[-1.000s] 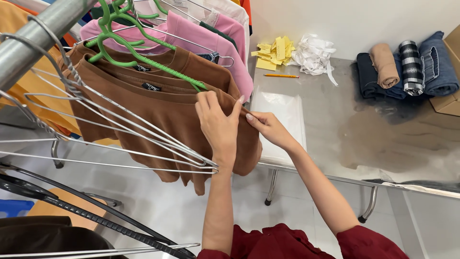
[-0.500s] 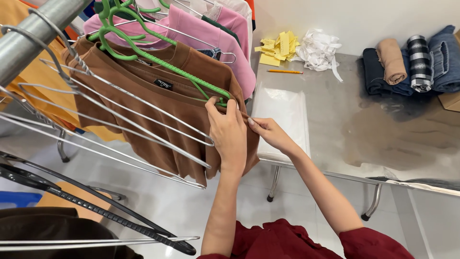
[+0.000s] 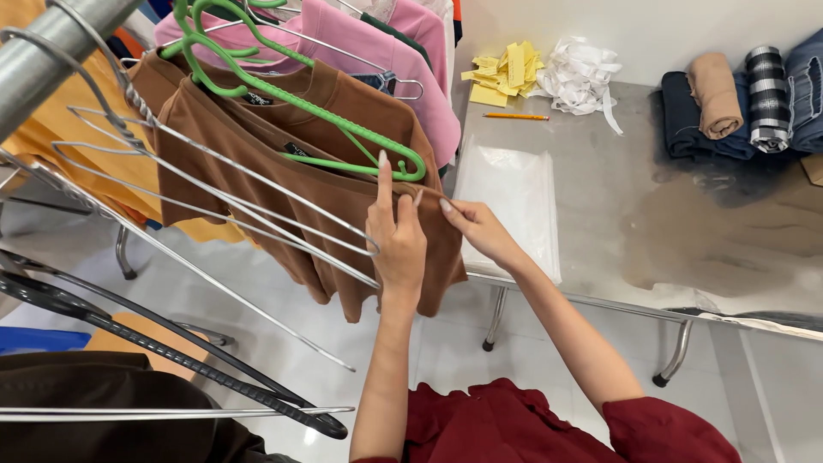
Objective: The person removes a brown t-shirt from a hanger, folds it on a metal table, and places it on a stack. They repeat this process with a second brown t-shirt. Finally, they remove a pair of blue jeans from a hanger, fold them, and add them to the stack of folded clothes.
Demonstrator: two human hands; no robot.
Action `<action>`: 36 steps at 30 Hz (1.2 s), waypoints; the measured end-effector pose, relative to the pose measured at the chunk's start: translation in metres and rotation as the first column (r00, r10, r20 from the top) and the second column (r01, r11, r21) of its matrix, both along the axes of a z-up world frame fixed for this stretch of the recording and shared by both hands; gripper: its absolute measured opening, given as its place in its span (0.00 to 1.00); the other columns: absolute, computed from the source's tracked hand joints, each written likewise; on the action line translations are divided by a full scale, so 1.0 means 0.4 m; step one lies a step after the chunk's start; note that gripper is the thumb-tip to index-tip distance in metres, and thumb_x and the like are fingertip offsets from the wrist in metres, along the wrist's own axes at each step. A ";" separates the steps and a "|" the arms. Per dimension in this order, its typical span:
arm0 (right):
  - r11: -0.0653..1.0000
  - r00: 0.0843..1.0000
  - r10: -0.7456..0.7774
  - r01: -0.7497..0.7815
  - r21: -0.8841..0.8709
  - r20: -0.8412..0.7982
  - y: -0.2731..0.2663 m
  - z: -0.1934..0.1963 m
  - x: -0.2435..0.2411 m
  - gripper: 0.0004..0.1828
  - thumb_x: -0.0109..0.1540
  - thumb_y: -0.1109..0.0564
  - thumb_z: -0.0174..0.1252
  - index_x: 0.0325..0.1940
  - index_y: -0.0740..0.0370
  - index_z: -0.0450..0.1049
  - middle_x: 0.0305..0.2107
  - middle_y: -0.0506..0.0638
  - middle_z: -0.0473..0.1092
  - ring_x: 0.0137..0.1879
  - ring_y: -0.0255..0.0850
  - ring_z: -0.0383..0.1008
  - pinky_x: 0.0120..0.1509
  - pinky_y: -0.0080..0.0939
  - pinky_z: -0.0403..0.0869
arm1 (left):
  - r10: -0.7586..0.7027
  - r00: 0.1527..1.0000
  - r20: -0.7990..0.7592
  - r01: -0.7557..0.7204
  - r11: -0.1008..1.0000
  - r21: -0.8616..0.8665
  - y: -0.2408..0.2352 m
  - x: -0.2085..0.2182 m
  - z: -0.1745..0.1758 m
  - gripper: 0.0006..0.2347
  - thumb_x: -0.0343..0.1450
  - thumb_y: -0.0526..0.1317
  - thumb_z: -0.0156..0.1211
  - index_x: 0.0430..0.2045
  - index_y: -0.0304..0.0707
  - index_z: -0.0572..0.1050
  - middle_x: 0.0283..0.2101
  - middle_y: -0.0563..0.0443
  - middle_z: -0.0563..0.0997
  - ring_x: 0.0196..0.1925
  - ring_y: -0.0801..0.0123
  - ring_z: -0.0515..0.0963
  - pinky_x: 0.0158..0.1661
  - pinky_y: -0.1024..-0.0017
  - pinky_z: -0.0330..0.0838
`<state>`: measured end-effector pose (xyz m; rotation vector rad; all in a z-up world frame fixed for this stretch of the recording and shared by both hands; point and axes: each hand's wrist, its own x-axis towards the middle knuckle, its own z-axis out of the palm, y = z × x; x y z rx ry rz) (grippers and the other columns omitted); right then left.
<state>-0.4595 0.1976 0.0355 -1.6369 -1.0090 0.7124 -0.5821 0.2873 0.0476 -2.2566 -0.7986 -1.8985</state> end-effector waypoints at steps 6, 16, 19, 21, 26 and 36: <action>1.000 1.000 -0.023 0.023 0.010 0.012 -0.013 -0.026 0.029 0.18 0.72 0.46 0.48 0.48 0.53 0.82 0.35 0.46 0.79 0.46 0.32 0.72 0.63 0.43 0.70 | -0.090 0.974 0.210 0.130 0.974 -0.186 0.007 0.042 -0.073 0.09 0.74 0.37 0.64 0.28 0.33 0.71 0.71 0.29 0.58 0.38 0.61 0.82 0.42 0.71 0.81; 1.000 0.998 0.023 -0.022 -0.011 0.057 -0.054 -0.038 -0.012 0.15 0.68 0.49 0.58 0.29 0.56 0.76 0.19 0.42 0.66 0.32 0.31 0.62 0.40 0.33 0.66 | -0.256 0.886 0.387 0.454 0.647 -0.612 0.009 -0.026 -0.095 0.11 0.76 0.43 0.59 0.25 0.37 0.72 0.48 0.55 0.75 0.38 0.71 0.75 0.39 0.75 0.72; 0.999 0.997 0.049 -0.048 -0.026 0.064 -0.062 -0.018 -0.022 0.14 0.65 0.50 0.61 0.29 0.58 0.74 0.19 0.44 0.66 0.31 0.33 0.62 0.39 0.34 0.66 | -0.282 0.873 0.397 0.483 0.601 -0.637 -0.001 -0.040 -0.093 0.12 0.76 0.43 0.61 0.25 0.38 0.70 0.43 0.55 0.75 0.31 0.73 0.68 0.36 0.76 0.67; 0.989 0.996 0.092 -0.092 -0.115 -0.008 -0.070 -0.011 -0.024 0.14 0.60 0.49 0.66 0.31 0.56 0.69 0.17 0.43 0.63 0.27 0.32 0.61 0.34 0.32 0.62 | -0.360 0.881 0.308 0.473 0.692 -0.545 -0.018 -0.045 -0.081 0.13 0.74 0.42 0.64 0.23 0.36 0.70 0.41 0.52 0.74 0.36 0.62 0.71 0.39 0.70 0.67; 0.970 0.997 0.069 -0.072 -0.231 -0.022 -0.127 0.061 -0.015 0.13 0.59 0.51 0.64 0.36 0.55 0.67 0.18 0.42 0.64 0.27 0.34 0.59 0.33 0.35 0.60 | -0.395 0.895 0.206 0.445 0.769 -0.459 -0.084 0.004 -0.051 0.13 0.72 0.45 0.67 0.22 0.41 0.71 0.47 0.61 0.71 0.45 0.65 0.64 0.46 0.71 0.61; 0.986 0.990 0.027 -0.049 -0.157 -0.139 -0.387 -0.013 0.201 0.04 0.55 0.60 0.59 0.33 0.61 0.76 0.24 0.44 0.71 0.32 0.35 0.67 0.43 0.36 0.70 | -0.751 0.559 0.351 0.784 0.340 -0.519 -0.230 0.147 -0.023 0.10 0.72 0.40 0.65 0.23 0.38 0.72 0.38 0.55 0.78 0.40 0.63 0.80 0.46 0.70 0.71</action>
